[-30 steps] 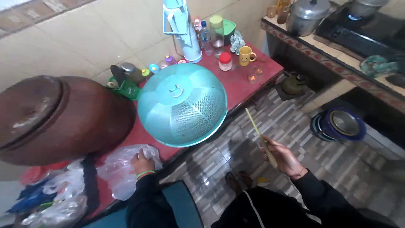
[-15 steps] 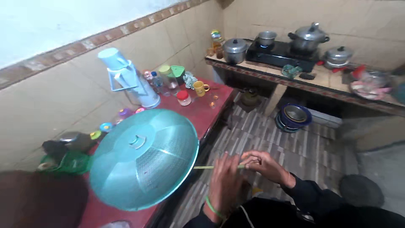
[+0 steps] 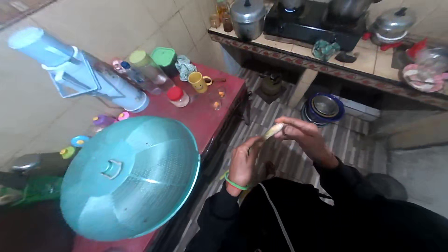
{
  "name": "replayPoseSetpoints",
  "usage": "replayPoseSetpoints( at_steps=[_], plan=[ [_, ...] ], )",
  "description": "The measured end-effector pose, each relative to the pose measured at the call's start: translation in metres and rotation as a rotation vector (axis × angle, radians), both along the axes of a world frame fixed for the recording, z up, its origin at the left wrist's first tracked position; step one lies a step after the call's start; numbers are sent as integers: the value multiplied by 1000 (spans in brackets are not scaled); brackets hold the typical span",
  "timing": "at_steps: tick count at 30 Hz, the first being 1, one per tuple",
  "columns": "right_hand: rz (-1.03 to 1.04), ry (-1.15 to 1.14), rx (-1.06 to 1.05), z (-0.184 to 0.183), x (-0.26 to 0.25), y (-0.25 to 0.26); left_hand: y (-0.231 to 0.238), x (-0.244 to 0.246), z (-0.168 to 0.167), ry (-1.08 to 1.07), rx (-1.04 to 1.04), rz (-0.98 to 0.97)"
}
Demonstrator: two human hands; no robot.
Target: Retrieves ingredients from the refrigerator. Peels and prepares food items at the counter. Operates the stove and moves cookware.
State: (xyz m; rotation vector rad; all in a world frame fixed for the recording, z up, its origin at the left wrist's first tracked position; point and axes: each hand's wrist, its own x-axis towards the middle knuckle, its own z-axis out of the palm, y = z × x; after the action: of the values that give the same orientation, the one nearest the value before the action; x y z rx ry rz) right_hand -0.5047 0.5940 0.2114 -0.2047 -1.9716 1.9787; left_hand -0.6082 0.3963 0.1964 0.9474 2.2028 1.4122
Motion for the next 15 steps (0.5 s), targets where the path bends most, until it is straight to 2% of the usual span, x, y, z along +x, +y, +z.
replayPoseSetpoints(
  at_steps=[3, 9, 15],
  plan=[
    [-65, 19, 127, -2, -21, 39, 41, -17, -3, -108, -10, -10],
    [-64, -42, 120, -12, -51, 99, 113, -36, -12, -213, 18, -14],
    [134, -134, 11, -24, -99, 122, 128, -66, -29, -455, 120, 59]
  ],
)
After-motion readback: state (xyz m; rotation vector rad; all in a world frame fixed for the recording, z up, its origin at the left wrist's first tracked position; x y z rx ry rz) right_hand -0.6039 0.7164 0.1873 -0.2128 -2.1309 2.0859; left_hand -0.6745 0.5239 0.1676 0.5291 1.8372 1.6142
